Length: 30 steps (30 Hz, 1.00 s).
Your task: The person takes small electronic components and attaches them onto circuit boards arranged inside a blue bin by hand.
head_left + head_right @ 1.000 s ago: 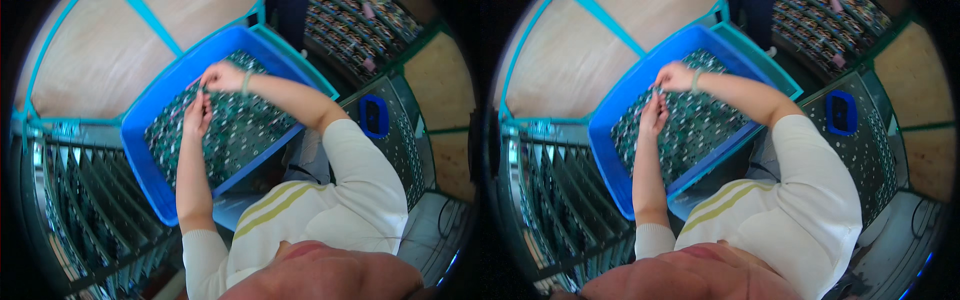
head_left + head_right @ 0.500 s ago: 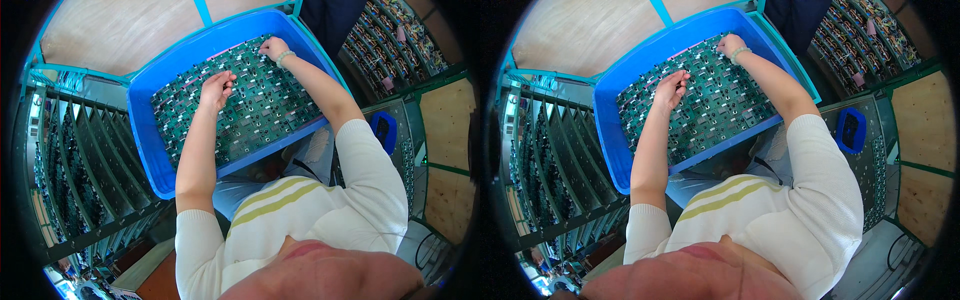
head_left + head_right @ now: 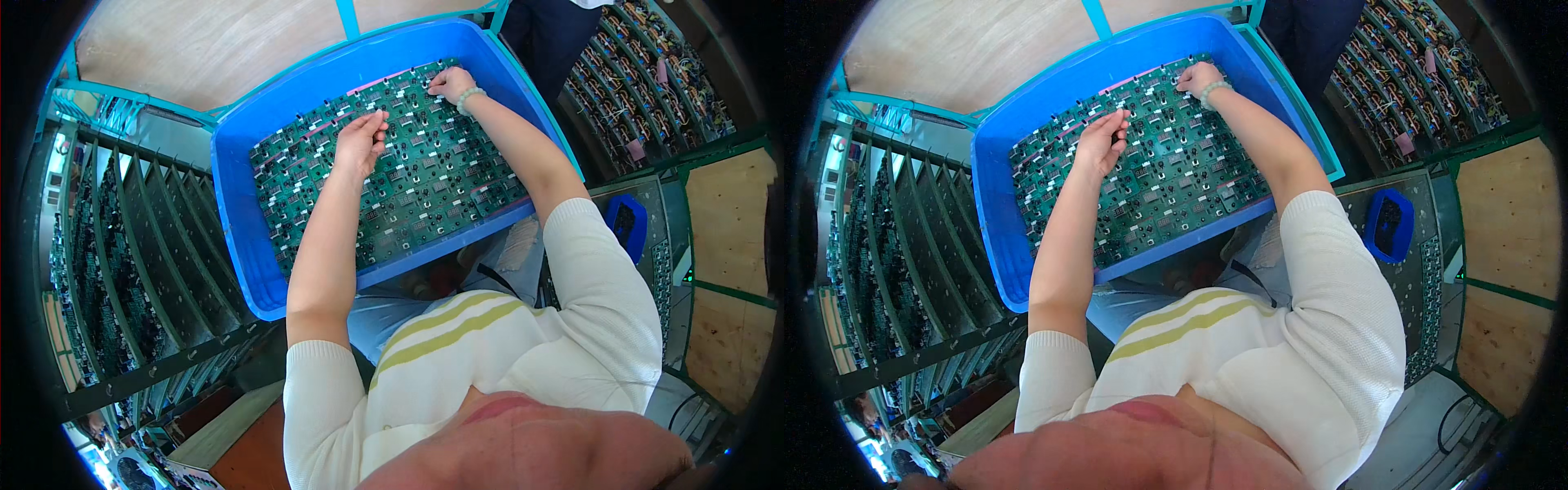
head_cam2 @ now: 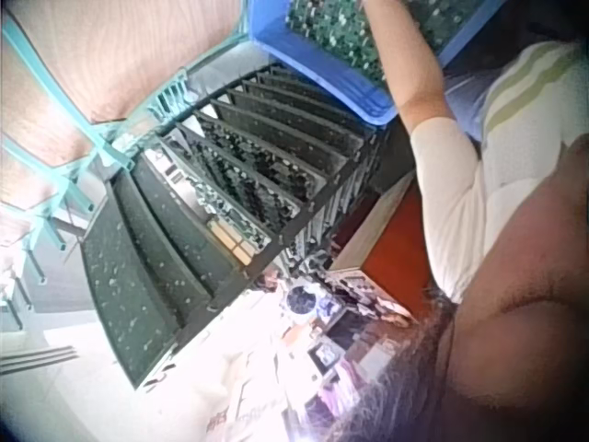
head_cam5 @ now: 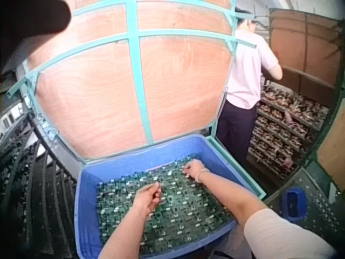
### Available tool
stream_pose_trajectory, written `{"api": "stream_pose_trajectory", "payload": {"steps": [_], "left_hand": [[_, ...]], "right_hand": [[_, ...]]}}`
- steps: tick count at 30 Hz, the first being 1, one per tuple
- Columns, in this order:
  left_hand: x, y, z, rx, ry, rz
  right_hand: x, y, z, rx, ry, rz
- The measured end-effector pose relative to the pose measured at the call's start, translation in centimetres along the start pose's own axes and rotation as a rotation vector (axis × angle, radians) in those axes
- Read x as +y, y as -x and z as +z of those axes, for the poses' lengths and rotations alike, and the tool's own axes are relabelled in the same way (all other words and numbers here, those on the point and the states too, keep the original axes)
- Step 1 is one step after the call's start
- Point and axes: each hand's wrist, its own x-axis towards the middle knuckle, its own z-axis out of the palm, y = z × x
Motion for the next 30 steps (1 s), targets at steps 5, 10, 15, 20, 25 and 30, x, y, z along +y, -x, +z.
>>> {"api": "stream_pose_trajectory", "payload": {"steps": [5,10,15,20,25,30], "left_hand": [[0.1,0.0,-0.2,0.013,0.074,-0.008],[0.0,0.0,0.0,-0.005,0.072,0.004],[-0.2,0.1,0.1,0.024,0.053,0.038],[-0.4,-0.2,-0.2,0.021,0.058,0.005],[-0.4,-0.3,-0.2,0.005,0.042,0.027],[-0.4,-0.4,0.1,0.002,0.005,0.041]], "right_hand": [[-0.2,0.1,-0.2,-0.047,0.092,-0.078],[-0.1,-0.1,-0.1,-0.011,0.207,-0.109],[-0.4,0.0,-0.1,-0.049,0.353,-0.173],[-0.9,-0.1,0.1,-0.074,0.466,-0.208],[-1.9,0.3,0.5,-0.050,0.673,-0.317],[-2.0,0.4,-0.3,-0.027,0.589,-0.215]]}}
